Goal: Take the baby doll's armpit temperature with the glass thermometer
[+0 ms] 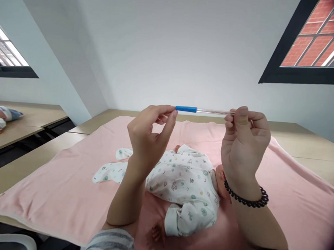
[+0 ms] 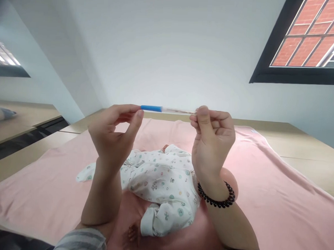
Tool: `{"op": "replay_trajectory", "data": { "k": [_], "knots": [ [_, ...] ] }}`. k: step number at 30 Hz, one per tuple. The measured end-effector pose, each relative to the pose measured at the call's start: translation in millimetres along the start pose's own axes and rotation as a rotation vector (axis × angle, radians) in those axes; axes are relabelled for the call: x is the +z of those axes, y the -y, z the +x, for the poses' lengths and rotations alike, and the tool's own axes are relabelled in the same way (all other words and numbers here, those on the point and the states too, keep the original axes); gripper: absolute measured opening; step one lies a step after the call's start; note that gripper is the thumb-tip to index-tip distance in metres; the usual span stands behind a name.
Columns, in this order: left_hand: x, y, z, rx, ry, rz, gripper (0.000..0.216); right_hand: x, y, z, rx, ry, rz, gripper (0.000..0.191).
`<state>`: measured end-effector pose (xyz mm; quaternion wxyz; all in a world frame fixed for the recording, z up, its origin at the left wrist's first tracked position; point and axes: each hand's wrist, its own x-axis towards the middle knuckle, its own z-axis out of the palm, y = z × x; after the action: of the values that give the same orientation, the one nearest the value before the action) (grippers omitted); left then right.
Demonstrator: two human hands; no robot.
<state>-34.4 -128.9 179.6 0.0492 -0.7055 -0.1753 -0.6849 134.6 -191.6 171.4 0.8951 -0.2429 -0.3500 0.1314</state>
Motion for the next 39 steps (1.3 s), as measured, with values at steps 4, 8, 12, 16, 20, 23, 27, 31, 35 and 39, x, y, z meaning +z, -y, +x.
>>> {"op": "replay_trajectory", "data": {
  "k": [4, 8, 12, 16, 20, 23, 27, 31, 35, 39],
  "knots": [
    [8.9, -5.1, -3.6, 0.058, -0.058, -0.027, 0.009, -0.1, -1.7, 0.8, -0.067, -0.049, -0.020, 0.017],
    [9.9, -10.2, -4.0, 0.135, -0.152, -0.048, 0.013, -0.9, 3.1, -3.2, -0.067, 0.016, -0.087, 0.008],
    [7.0, -10.2, -3.1, 0.187, -0.217, -0.038, 0.024, -0.5, 9.9, -8.7, 0.000, 0.173, -0.166, 0.027],
    [5.2, -10.7, -3.8, 0.133, -0.204, -0.022, 0.041, -0.6, 14.1, -10.0, 0.082, 0.377, -0.077, 0.035],
    [6.2, -14.2, -3.7, 0.176, -0.177, -0.002, 0.041, -2.4, 16.8, -8.9, 0.136, 0.601, 0.088, 0.069],
    [8.2, -16.8, -2.7, 0.180, -0.166, 0.009, 0.039, -3.3, 19.5, -9.6, 0.149, 0.703, 0.124, 0.088],
    [9.3, -17.8, -2.1, 0.158, -0.147, 0.020, 0.044, -3.3, 23.2, -13.0, 0.169, 0.752, 0.117, 0.097],
    [8.0, -17.0, -2.9, 0.146, -0.141, -0.002, 0.049, -2.9, 25.5, -16.1, 0.214, 0.771, 0.119, 0.100],
    [7.8, -17.1, -3.3, 0.151, -0.135, -0.023, 0.052, -1.4, 26.8, -17.5, 0.213, 0.764, 0.112, 0.103],
    [9.2, -17.8, -3.0, 0.174, -0.136, -0.036, 0.053, -0.2, 27.4, -17.3, 0.205, 0.749, 0.105, 0.104]
  ]
}}
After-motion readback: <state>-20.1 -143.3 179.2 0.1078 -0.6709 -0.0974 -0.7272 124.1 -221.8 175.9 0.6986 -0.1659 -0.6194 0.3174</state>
